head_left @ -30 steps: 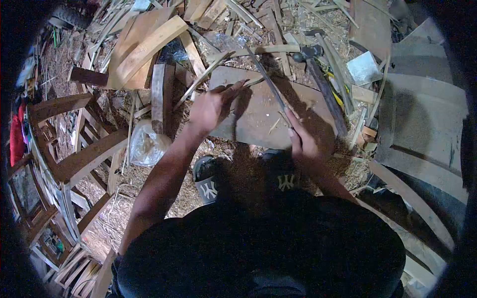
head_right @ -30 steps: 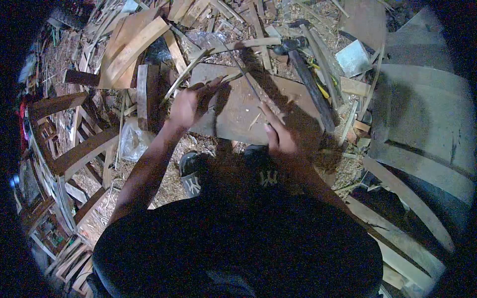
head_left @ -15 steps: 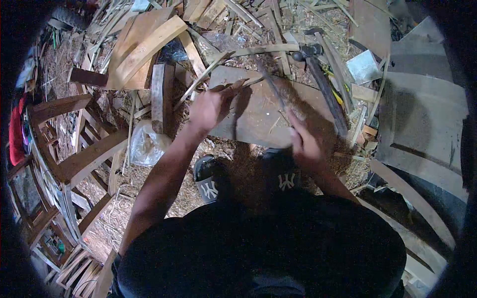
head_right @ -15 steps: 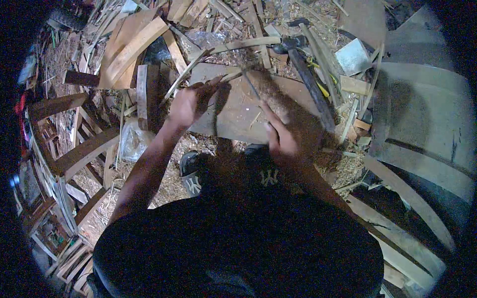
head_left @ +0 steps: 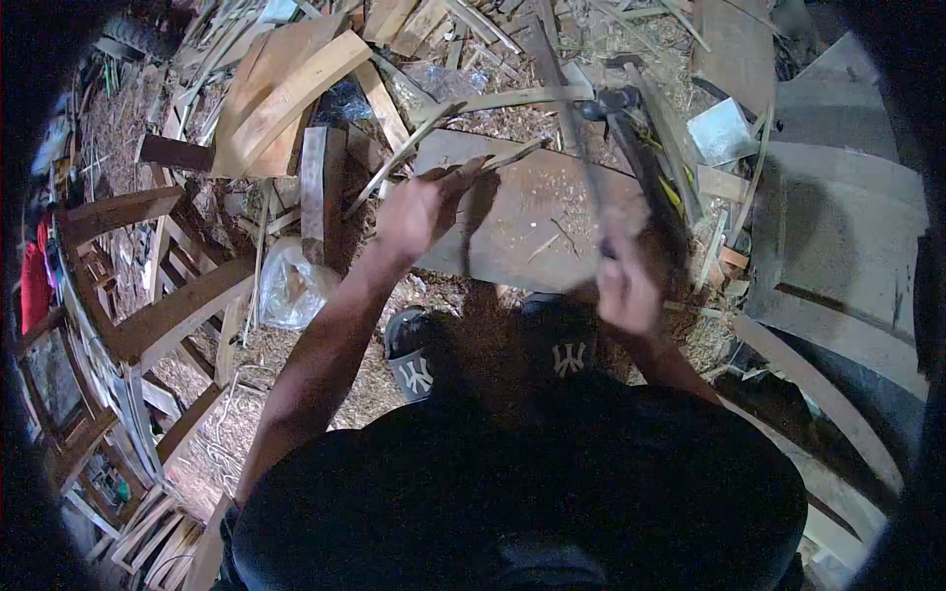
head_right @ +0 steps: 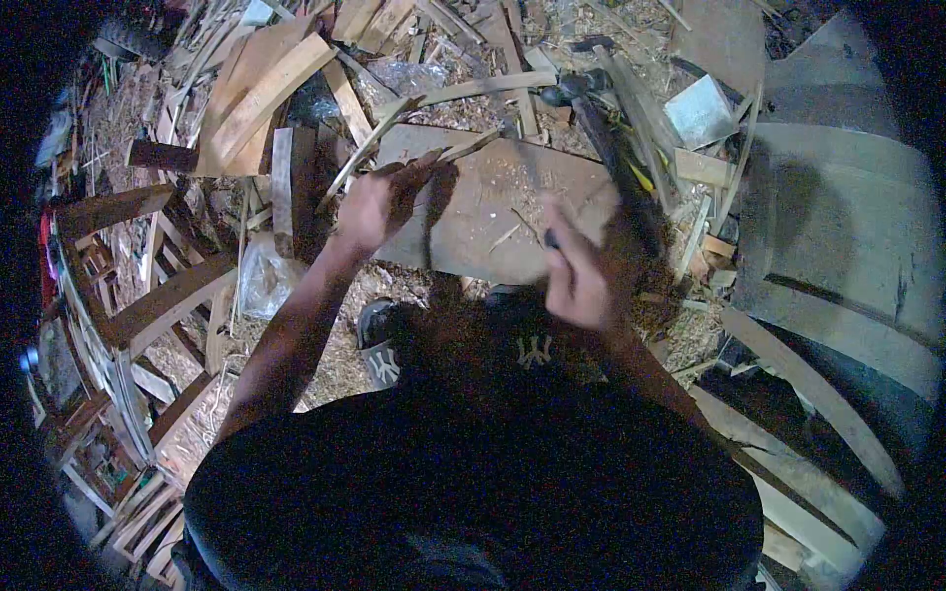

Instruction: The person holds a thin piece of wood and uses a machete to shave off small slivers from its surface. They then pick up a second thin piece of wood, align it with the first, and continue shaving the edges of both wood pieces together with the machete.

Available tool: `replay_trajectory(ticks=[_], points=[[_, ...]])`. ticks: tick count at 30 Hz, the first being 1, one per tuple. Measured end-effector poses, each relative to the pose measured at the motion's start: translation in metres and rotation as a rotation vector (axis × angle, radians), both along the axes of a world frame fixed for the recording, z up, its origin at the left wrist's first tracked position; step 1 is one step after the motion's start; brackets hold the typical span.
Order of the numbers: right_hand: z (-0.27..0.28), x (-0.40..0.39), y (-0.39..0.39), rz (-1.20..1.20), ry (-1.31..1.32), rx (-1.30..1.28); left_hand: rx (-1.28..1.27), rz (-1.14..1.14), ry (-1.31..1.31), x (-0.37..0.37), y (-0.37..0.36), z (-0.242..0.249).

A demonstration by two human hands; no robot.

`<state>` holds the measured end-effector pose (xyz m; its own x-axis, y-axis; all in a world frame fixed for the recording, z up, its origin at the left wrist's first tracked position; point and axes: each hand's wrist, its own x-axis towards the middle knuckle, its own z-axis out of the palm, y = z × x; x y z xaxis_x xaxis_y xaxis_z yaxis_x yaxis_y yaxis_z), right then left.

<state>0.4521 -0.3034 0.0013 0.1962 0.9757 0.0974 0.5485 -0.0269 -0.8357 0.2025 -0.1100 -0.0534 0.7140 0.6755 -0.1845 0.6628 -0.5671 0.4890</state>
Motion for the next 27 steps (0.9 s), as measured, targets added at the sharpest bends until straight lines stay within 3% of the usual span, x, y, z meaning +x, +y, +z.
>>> replay_trajectory(ticks=[1, 5, 7, 9, 11, 13, 15, 16, 17, 19, 20, 21, 23, 24, 27], points=[[-0.01, 0.003, 0.004, 0.141, -0.265, -0.045, -0.016, 0.002, -0.015, 0.003, 0.0, 0.011], [0.009, -0.012, 0.013, 0.045, -0.065, 0.05, 0.023, -0.007, -0.031, 0.001, 0.0, 0.011], [0.046, -0.006, 0.018, -0.11, 0.419, -0.567, 0.001, -0.003, 0.023, 0.004, -0.001, 0.016], [0.069, -0.011, 0.021, -0.138, 0.417, -0.524, -0.018, 0.012, 0.073, 0.005, -0.001, 0.015], [0.082, -0.014, 0.022, -0.201, 0.393, -0.231, 0.0, 0.013, -0.052, 0.005, -0.001, 0.006], [0.062, -0.004, 0.005, -0.198, 0.377, -0.153, 0.006, 0.004, -0.029, 0.007, -0.001, 0.012], [0.03, 0.0, -0.008, -0.079, 0.194, 0.049, 0.015, -0.008, -0.008, 0.007, 0.0, 0.014], [0.023, 0.0, -0.007, 0.002, -0.022, -0.107, 0.013, -0.013, -0.04, 0.006, 0.0, 0.013], [0.021, 0.0, -0.005, 0.004, -0.026, -0.103, 0.013, -0.016, -0.074, 0.006, 0.001, 0.013], [0.037, -0.014, 0.014, 0.055, -0.07, -0.521, -0.012, 0.007, -0.063, 0.008, 0.001, 0.029], [0.002, -0.008, 0.01, 0.099, -0.101, -0.097, -0.036, 0.029, -0.047, 0.009, 0.001, 0.034], [0.009, -0.007, 0.01, 0.099, -0.097, -0.099, -0.039, 0.029, -0.044, 0.004, 0.002, 0.022], [0.029, -0.004, 0.013, -0.043, 0.445, -0.603, -0.069, 0.008, 0.186, -0.004, 0.008, -0.014], [0.027, -0.002, 0.014, -0.104, 0.692, -0.522, -0.069, 0.009, 0.184, -0.003, 0.008, -0.012], [0.047, 0.001, 0.018, -0.157, 0.874, -0.549, -0.096, 0.025, 0.077, -0.002, 0.007, -0.006]])
